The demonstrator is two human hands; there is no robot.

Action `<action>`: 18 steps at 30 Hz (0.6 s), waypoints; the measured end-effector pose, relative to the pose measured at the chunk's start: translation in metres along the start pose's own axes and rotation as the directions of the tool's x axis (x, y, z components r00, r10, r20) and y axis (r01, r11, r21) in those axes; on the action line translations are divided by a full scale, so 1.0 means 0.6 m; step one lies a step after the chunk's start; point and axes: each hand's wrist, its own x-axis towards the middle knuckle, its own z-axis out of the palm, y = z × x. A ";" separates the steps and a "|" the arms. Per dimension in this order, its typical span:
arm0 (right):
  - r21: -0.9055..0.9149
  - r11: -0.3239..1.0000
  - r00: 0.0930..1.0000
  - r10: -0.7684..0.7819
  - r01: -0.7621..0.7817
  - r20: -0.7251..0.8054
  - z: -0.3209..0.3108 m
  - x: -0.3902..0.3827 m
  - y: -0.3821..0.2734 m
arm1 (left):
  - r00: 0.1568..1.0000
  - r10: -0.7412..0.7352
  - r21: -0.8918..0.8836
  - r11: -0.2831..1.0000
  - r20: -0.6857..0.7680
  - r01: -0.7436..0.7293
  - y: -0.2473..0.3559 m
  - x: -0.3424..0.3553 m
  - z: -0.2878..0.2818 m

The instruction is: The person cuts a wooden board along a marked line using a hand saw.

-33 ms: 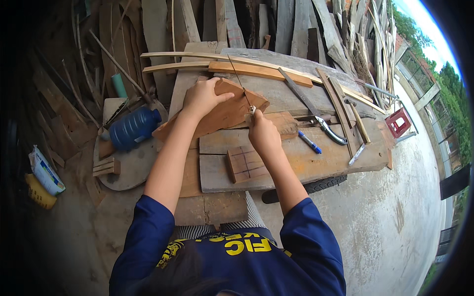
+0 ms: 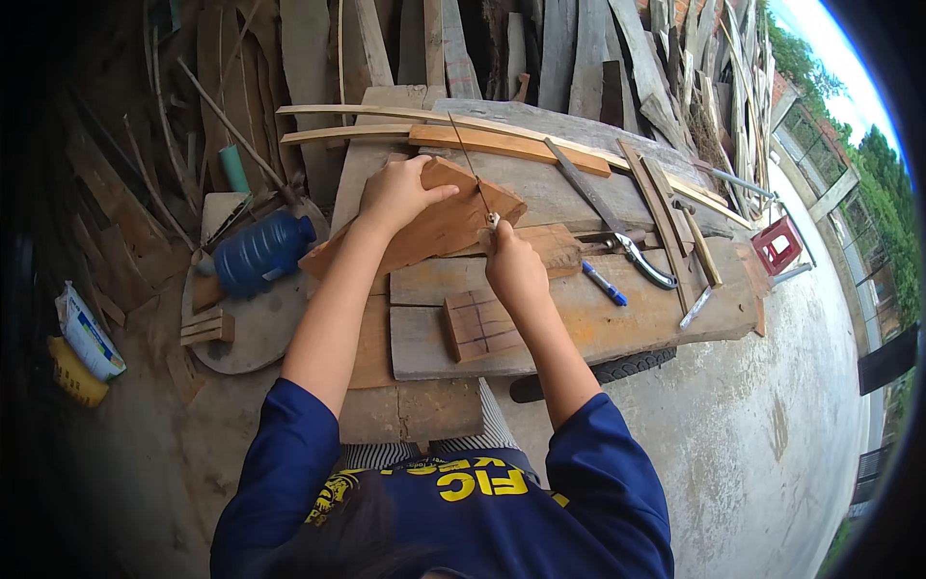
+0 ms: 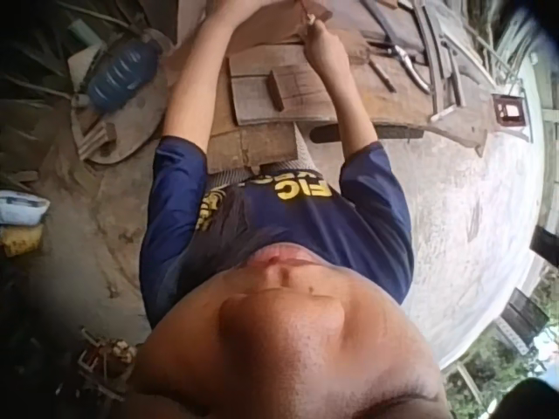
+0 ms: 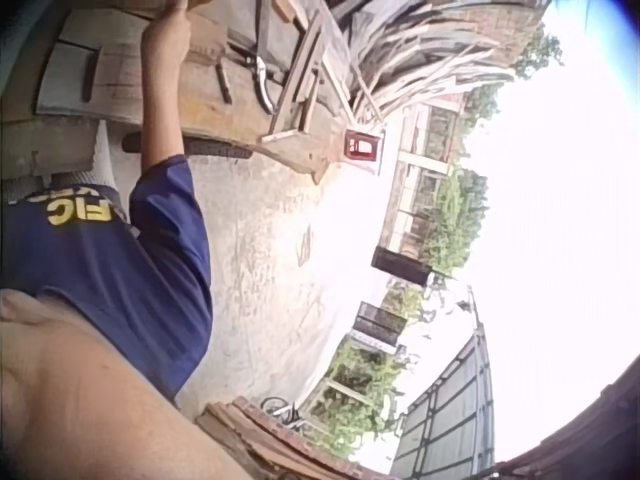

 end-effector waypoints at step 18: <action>0.015 0.991 0.987 0.133 -0.135 0.091 -0.035 -0.147 0.042 | 0.997 -0.040 -0.013 0.999 0.065 0.041 -0.039 0.038 0.003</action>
